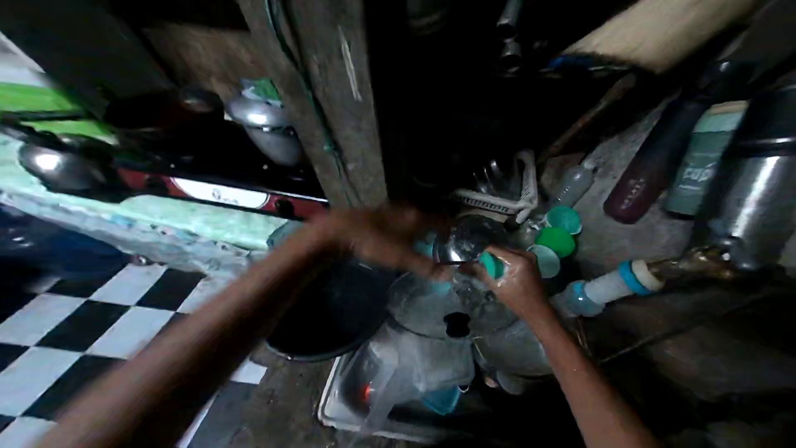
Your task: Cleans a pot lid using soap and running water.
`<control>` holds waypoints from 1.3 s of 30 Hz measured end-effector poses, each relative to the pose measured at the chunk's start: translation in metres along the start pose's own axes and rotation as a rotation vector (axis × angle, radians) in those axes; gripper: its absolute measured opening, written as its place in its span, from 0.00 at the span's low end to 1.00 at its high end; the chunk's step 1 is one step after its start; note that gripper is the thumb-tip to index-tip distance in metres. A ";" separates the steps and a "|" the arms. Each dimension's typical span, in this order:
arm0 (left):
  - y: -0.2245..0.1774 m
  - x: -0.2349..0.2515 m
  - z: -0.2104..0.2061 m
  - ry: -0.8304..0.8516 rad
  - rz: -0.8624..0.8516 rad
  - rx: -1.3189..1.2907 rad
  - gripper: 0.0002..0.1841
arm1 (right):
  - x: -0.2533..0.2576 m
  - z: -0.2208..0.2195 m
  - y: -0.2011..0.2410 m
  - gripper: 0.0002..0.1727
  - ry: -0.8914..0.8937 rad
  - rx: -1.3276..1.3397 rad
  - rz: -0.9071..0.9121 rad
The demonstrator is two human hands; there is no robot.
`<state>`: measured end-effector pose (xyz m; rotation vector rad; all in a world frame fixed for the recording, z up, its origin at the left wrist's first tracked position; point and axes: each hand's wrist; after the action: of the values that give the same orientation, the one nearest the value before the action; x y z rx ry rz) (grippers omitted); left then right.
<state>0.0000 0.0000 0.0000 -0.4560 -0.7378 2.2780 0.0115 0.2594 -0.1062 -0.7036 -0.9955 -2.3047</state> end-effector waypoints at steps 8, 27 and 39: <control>0.068 -0.019 -0.172 -0.843 0.035 -0.861 0.17 | 0.037 -0.016 -0.007 0.23 0.003 0.062 0.078; 0.054 -0.008 -0.220 -1.116 0.028 -0.870 0.19 | 0.022 -0.062 -0.044 0.27 -0.185 0.150 -0.756; 0.033 -0.009 -0.187 -0.905 0.089 -0.654 0.18 | 0.029 -0.076 -0.022 0.23 -0.266 0.055 0.007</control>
<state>0.0840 0.0446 -0.1645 0.3262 -1.9558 2.2301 -0.0425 0.2071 -0.1434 -1.0078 -1.1667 -2.2074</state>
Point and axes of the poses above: each hand's wrist, its own x-axis towards the middle knuckle, its own z-axis out of the back of the hand, y = z × x, and after that the axes turned 1 degree about z, right-handed
